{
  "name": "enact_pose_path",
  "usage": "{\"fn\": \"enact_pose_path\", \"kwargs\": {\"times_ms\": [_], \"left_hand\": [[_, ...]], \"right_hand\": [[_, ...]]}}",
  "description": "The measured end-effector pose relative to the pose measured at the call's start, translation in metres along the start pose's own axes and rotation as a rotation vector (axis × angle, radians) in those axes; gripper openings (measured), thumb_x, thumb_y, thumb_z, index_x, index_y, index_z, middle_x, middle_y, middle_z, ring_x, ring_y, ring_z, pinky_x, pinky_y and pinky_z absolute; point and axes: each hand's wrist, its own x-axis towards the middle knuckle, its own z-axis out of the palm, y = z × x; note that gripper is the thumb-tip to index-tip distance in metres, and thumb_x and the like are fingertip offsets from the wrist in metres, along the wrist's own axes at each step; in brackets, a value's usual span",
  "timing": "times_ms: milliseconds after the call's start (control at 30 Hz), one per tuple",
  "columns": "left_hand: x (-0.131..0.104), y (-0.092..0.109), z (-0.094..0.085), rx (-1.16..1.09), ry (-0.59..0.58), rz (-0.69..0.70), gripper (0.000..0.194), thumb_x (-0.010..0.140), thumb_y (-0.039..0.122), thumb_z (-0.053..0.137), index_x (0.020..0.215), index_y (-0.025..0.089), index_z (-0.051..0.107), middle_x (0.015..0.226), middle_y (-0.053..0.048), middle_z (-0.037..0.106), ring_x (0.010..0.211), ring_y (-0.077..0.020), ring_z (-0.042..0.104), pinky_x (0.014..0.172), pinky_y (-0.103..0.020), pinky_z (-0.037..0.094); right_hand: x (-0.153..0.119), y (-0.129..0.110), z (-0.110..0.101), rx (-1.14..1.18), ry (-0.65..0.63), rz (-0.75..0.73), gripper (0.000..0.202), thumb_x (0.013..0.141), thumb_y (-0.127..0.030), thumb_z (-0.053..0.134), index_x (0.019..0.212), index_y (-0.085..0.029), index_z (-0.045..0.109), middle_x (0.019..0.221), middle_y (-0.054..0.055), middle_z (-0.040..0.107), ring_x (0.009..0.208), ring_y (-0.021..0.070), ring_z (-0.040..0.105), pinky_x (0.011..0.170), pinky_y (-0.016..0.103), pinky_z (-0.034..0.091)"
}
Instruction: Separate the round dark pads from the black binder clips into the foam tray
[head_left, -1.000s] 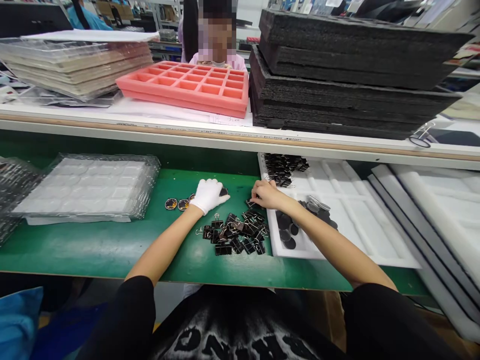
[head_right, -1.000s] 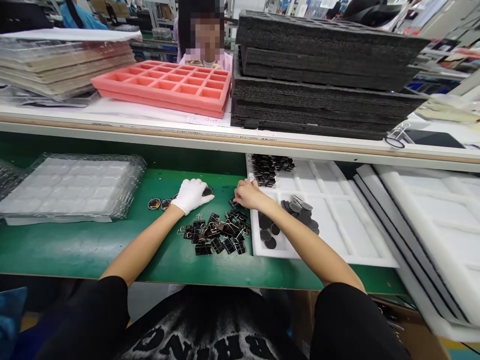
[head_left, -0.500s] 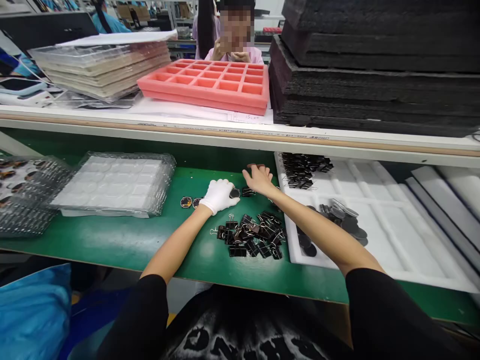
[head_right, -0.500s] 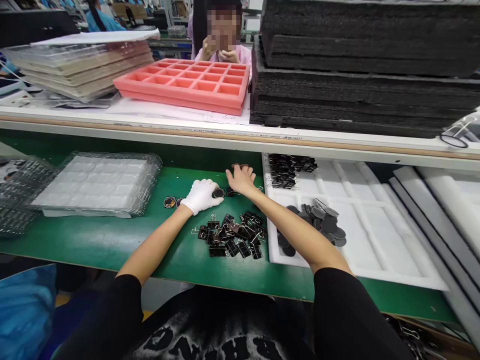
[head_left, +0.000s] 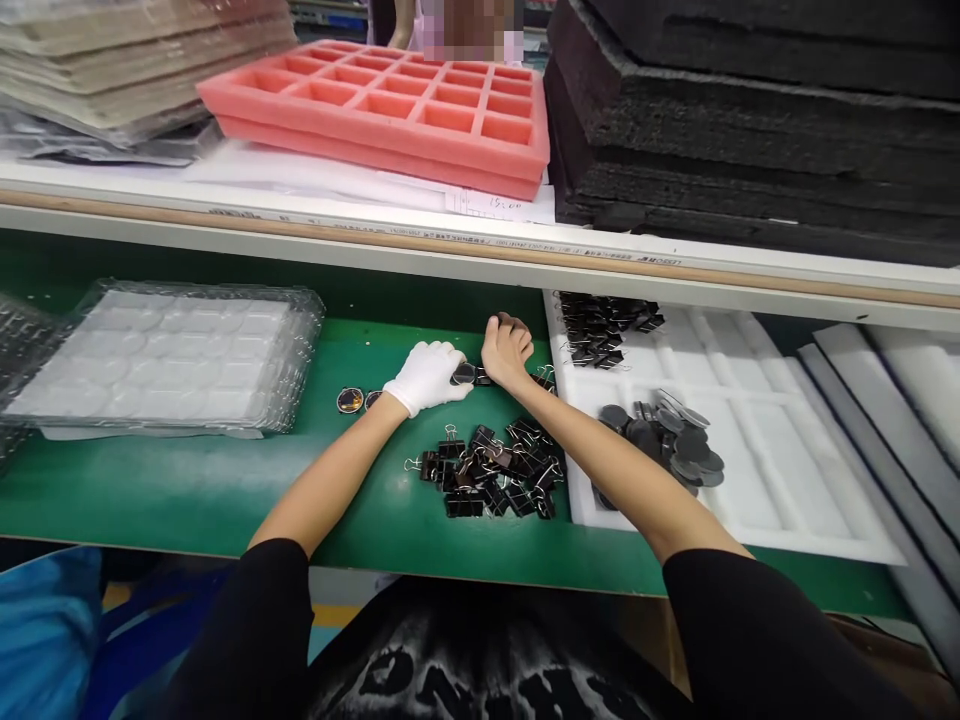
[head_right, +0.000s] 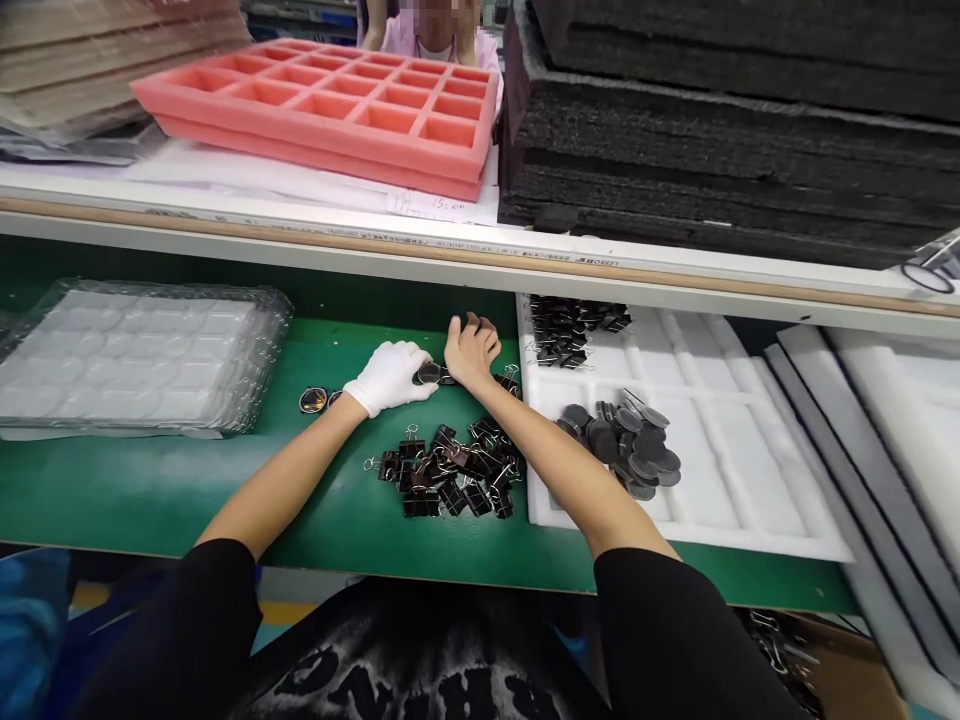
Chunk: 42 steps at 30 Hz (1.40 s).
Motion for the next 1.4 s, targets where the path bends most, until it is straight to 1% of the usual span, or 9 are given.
{"fn": "enact_pose_path", "kwargs": {"times_ms": [367, 500, 567, 700, 833, 900, 1000, 1267, 1400], "left_hand": [[0.005, 0.004, 0.002, 0.023, -0.013, 0.043, 0.048, 0.095, 0.055, 0.06, 0.122, 0.016, 0.067, 0.115, -0.015, 0.069, 0.109, -0.0334, 0.062, 0.086, -0.043, 0.039], [0.002, 0.013, -0.004, 0.058, -0.02, -0.016, 0.049, 0.094, 0.056, 0.06, 0.12, 0.016, 0.069, 0.114, -0.016, 0.07, 0.108, -0.0345, 0.063, 0.086, -0.044, 0.038], [-0.002, 0.02, -0.01, 0.101, -0.016, -0.12, 0.056, 0.093, 0.063, 0.057, 0.112, 0.013, 0.071, 0.107, -0.019, 0.07, 0.104, -0.0372, 0.065, 0.087, -0.047, 0.038], [-0.012, 0.027, -0.028, 0.121, -0.057, -0.246, 0.081, 0.085, 0.082, 0.057, 0.117, 0.009, 0.07, 0.102, -0.022, 0.071, 0.098, -0.0401, 0.066, 0.089, -0.051, 0.038], [-0.014, 0.014, -0.042, 0.144, -0.049, -0.002, 0.087, 0.084, 0.062, 0.074, 0.158, 0.028, 0.044, 0.158, -0.022, 0.047, 0.134, -0.0435, 0.05, 0.098, -0.051, 0.038], [-0.012, 0.005, -0.043, 0.138, -0.122, 0.119, 0.077, 0.089, 0.047, 0.073, 0.159, 0.038, 0.041, 0.167, -0.014, 0.037, 0.142, -0.0412, 0.042, 0.103, -0.052, 0.036], [-0.009, -0.002, -0.039, 0.135, -0.182, 0.114, 0.054, 0.095, 0.035, 0.063, 0.148, 0.034, 0.055, 0.146, -0.013, 0.059, 0.132, -0.0367, 0.05, 0.106, -0.053, 0.033], [-0.01, 0.001, -0.038, 0.131, -0.159, 0.065, 0.035, 0.095, 0.04, 0.064, 0.125, 0.023, 0.068, 0.121, -0.014, 0.069, 0.117, -0.0339, 0.057, 0.103, -0.05, 0.034], [-0.007, 0.001, -0.039, 0.129, -0.186, 0.035, 0.034, 0.096, 0.043, 0.063, 0.121, 0.02, 0.068, 0.113, -0.014, 0.072, 0.111, -0.0332, 0.061, 0.099, -0.048, 0.035]], "right_hand": [[0.001, -0.001, 0.001, 0.111, 0.012, 0.057, 0.064, 0.106, -0.056, 0.008, 0.146, -0.024, 0.047, 0.156, 0.019, 0.041, 0.154, 0.0327, 0.026, 0.123, 0.059, 0.017], [-0.005, -0.01, -0.024, 0.138, 0.018, 0.123, 0.06, 0.107, -0.05, 0.009, 0.146, -0.026, 0.048, 0.156, 0.018, 0.042, 0.15, 0.0324, 0.033, 0.119, 0.055, 0.028], [-0.018, -0.013, -0.05, 0.044, 0.006, 0.012, 0.057, 0.107, -0.051, 0.016, 0.136, -0.026, 0.057, 0.148, 0.017, 0.051, 0.142, 0.0331, 0.043, 0.115, 0.053, 0.032], [-0.062, -0.015, -0.098, -0.376, -0.412, -0.323, 0.053, 0.098, -0.065, 0.044, 0.084, -0.022, 0.072, 0.105, 0.014, 0.068, 0.117, 0.0376, 0.057, 0.107, 0.058, 0.034], [-0.101, -0.014, -0.108, -0.564, -0.729, -0.369, 0.041, 0.088, -0.058, 0.066, 0.073, -0.021, 0.072, 0.099, 0.015, 0.068, 0.111, 0.0383, 0.06, 0.104, 0.057, 0.037], [-0.109, -0.013, -0.102, -0.528, -0.694, -0.377, 0.029, 0.09, -0.046, 0.066, 0.078, -0.022, 0.074, 0.105, 0.015, 0.068, 0.113, 0.0367, 0.059, 0.103, 0.055, 0.038], [-0.11, -0.006, -0.096, -0.421, -0.62, -0.326, 0.019, 0.09, -0.034, 0.063, 0.082, -0.023, 0.076, 0.111, 0.013, 0.069, 0.115, 0.0353, 0.06, 0.102, 0.054, 0.039], [-0.093, 0.027, -0.094, 0.237, -0.433, -0.245, 0.023, 0.092, -0.037, 0.057, 0.083, -0.022, 0.071, 0.106, 0.006, 0.077, 0.104, 0.0237, 0.068, 0.095, 0.037, 0.049], [-0.066, 0.027, -0.093, 0.096, -0.379, -0.263, 0.023, 0.095, -0.037, 0.053, 0.084, -0.021, 0.067, 0.094, 0.006, 0.077, 0.088, 0.0226, 0.069, 0.082, 0.034, 0.05]]}}
